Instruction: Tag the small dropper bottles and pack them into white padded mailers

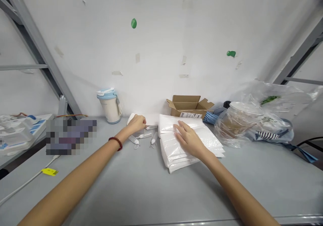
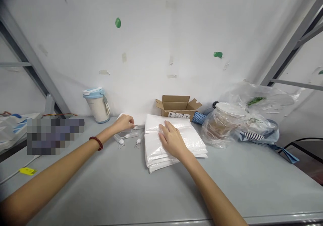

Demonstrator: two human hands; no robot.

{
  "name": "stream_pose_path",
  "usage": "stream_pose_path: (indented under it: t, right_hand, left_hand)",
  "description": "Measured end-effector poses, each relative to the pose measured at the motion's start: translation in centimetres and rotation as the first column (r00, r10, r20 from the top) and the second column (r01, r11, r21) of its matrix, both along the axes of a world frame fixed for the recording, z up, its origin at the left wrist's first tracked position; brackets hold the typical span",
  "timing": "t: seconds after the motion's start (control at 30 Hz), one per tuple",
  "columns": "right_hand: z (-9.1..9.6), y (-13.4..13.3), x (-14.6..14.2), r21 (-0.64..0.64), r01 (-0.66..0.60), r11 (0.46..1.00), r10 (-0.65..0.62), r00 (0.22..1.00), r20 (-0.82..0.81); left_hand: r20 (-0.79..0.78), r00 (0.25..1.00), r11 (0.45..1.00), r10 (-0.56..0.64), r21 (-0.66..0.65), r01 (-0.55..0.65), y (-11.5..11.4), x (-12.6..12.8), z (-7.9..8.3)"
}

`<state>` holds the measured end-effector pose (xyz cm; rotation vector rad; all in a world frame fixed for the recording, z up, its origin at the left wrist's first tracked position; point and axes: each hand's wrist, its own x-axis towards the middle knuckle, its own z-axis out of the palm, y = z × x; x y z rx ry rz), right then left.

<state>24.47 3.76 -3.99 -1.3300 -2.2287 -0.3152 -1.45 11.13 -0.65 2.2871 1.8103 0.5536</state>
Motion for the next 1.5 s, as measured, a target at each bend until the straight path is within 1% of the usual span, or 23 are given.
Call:
stream_pose_path:
  t: [0.07, 0.13, 0.27, 0.33, 0.43, 0.5, 0.57, 0.63, 0.7, 0.77, 0.8, 0.83, 0.9, 0.97, 1.03, 1.1, 1.17, 1.27, 1.37, 1.47, 1.5]
  right_hand:
    - [0.1, -0.1, 0.0, -0.007, 0.006, 1.000, -0.006, 1.000, 0.002]
    - [0.2, -0.2, 0.0, -0.024, 0.009, 1.000, -0.008, 1.000, 0.006]
    - [0.8, -0.6, -0.1, -0.100, 0.029, 0.995, -0.027, 0.999, 0.022]
    - [1.0, -0.7, -0.2, -0.137, 0.043, 0.990, -0.039, 0.999, 0.030]
    - [1.3, -0.8, -0.3, -0.165, 0.050, 0.985, -0.045, 0.998, 0.038]
    - [1.4, -0.8, -0.3, -0.178, 0.047, 0.983, -0.041, 0.999, 0.035]
    - [1.5, -0.8, -0.3, -0.198, 0.041, 0.979, -0.036, 0.999, 0.026]
    - [1.6, -0.8, -0.3, -0.227, 0.041, 0.973, -0.038, 0.999, 0.017]
    - [1.8, -0.8, -0.3, -0.257, 0.045, 0.965, -0.045, 0.999, 0.008]
    - [1.7, -0.8, -0.3, -0.268, 0.049, 0.962, -0.052, 0.999, -0.004]
    - [1.7, -0.8, -0.2, -0.263, 0.047, 0.964, -0.053, 0.999, -0.014]
    - [1.6, -0.7, -0.2, -0.251, 0.042, 0.967, -0.050, 0.998, -0.028]
    - [1.3, -0.7, -0.2, -0.187, 0.023, 0.982, -0.036, 0.997, -0.066]
    - [1.1, -0.7, -0.3, -0.056, -0.003, 0.998, -0.003, 0.995, -0.098]
    - [1.2, -0.9, -0.5, 0.116, -0.033, 0.993, 0.045, 0.994, -0.101]
    - [1.5, -1.3, -0.8, 0.263, -0.071, 0.962, 0.094, 0.993, -0.076]
    - [2.0, -1.7, -1.0, 0.357, -0.098, 0.929, 0.126, 0.991, -0.055]
    - [2.7, -2.0, -1.1, 0.423, -0.111, 0.899, 0.138, 0.990, -0.034]
    - [2.9, -2.2, -1.0, 0.437, -0.115, 0.892, 0.125, 0.992, 0.006]
    - [2.9, -2.4, -1.1, 0.435, -0.104, 0.895, 0.096, 0.995, 0.041]
    - [2.9, -2.4, -1.1, 0.432, -0.095, 0.897, 0.081, 0.995, 0.050]
  left_hand:
    - [-0.066, 0.996, 0.998, -0.055, -0.027, 0.054, 1.3, -0.1, 0.3]
    - [-0.127, 0.987, 0.994, -0.099, -0.055, 0.092, 1.9, 0.0, 0.5]
    - [-0.242, 0.958, 0.987, -0.154, -0.076, 0.139, 1.6, 0.4, 0.5]
    - [-0.297, 0.944, 0.989, -0.146, -0.044, 0.140, 1.2, 0.6, 0.2]
    - [-0.364, 0.926, 0.993, -0.104, 0.021, 0.120, 0.7, 1.0, -0.1]
    - [-0.392, 0.918, 0.992, -0.067, 0.072, 0.103, 0.4, 1.2, 0.1]
    - [-0.407, 0.913, 0.988, -0.024, 0.128, 0.084, -0.1, 1.3, 0.8]
    - [-0.399, 0.915, 0.977, 0.058, 0.210, 0.029, -0.9, 1.2, 1.6]
    - [-0.340, 0.923, 0.945, 0.181, 0.321, -0.067, -2.1, 1.0, 2.1]
    - [-0.207, 0.933, 0.881, 0.295, 0.437, -0.182, -3.4, 0.8, 2.0]
    - [-0.121, 0.938, 0.843, 0.324, 0.487, -0.229, -4.0, 0.7, 1.7]
    - [-0.029, 0.944, 0.805, 0.329, 0.531, -0.264, -4.7, 0.6, 1.3]
    - [0.141, 0.953, 0.729, 0.269, 0.617, -0.297, -5.7, 0.6, 0.4]
    - [0.252, 0.955, 0.655, 0.154, 0.698, -0.289, -6.5, 0.8, -0.4]
    - [0.285, 0.957, 0.590, 0.043, 0.766, -0.255, -7.1, 1.2, -0.9]
    - [0.262, 0.964, 0.546, -0.049, 0.815, -0.194, -7.6, 1.7, -1.1]
    - [0.226, 0.965, 0.518, -0.136, 0.846, -0.126, -8.1, 2.4, -1.2]
    - [0.203, 0.954, 0.486, -0.223, 0.871, -0.072, -8.9, 3.4, -1.2]
    - [0.227, 0.931, 0.475, -0.286, 0.877, -0.067, -9.9, 4.4, -1.0]
    - [0.233, 0.904, 0.450, -0.359, 0.892, -0.051, -11.0, 5.3, -0.5]
    - [0.253, 0.888, 0.457, -0.384, 0.888, -0.055, -11.4, 5.6, -0.4]
